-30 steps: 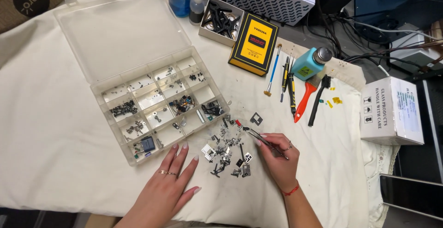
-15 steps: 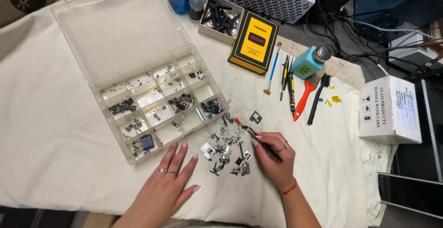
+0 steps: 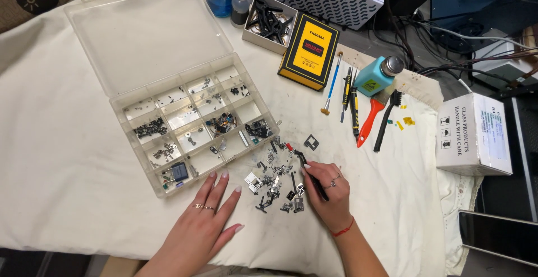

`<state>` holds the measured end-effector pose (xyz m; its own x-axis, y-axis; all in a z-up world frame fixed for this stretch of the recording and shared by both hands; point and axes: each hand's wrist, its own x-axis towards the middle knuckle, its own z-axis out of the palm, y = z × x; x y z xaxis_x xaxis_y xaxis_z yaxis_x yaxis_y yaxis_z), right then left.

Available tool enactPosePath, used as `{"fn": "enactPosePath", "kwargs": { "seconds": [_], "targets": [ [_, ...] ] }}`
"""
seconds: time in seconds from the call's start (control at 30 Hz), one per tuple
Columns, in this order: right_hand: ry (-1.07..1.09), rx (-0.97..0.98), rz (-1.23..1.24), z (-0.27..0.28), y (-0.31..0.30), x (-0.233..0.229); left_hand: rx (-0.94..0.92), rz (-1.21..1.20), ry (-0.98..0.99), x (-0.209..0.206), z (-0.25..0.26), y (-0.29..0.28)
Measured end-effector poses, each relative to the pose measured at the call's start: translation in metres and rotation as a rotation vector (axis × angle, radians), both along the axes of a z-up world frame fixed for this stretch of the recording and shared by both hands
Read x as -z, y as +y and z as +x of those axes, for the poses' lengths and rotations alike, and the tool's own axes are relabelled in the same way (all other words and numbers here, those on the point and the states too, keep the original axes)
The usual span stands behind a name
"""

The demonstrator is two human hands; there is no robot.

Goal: The person uses tweezers to pick up small electronic components from a pile on a white cloth and places them into a compartmentalized plastic organizer box. The person repeatedly sorts the parts into different sections of the box throughout the video.

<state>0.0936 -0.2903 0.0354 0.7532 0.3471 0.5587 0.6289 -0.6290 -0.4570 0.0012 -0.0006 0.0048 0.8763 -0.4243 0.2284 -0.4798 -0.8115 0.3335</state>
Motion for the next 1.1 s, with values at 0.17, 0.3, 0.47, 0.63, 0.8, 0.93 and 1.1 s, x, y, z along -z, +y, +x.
{"fn": "enactPosePath", "kwargs": {
  "seconds": [0.17,0.3,0.47,0.63,0.8,0.93,1.1],
  "targets": [
    [-0.099,-0.031,-0.1,-0.001,0.001,0.004,-0.002,0.023,-0.008,-0.001,0.0,0.0],
    [-0.175,-0.028,-0.219,-0.005,0.001,0.008,-0.008,0.019,-0.025,-0.002,0.0,0.0],
    [-0.198,-0.015,-0.228,-0.006,0.006,0.004,-0.004,0.026,-0.023,0.001,-0.001,0.0],
    [-0.097,0.018,-0.068,-0.008,0.009,0.0,-0.006,0.052,-0.029,0.003,-0.001,0.0],
    [0.532,0.259,0.643,-0.008,-0.007,0.015,-0.004,0.048,-0.026,0.004,-0.001,0.0],
    [0.692,0.201,0.88,-0.003,-0.023,0.027,-0.009,0.032,-0.032,0.003,-0.002,0.0],
    [0.819,0.115,1.096,0.003,-0.033,0.037,-0.006,0.019,-0.007,0.005,-0.002,0.0]
  ]
}}
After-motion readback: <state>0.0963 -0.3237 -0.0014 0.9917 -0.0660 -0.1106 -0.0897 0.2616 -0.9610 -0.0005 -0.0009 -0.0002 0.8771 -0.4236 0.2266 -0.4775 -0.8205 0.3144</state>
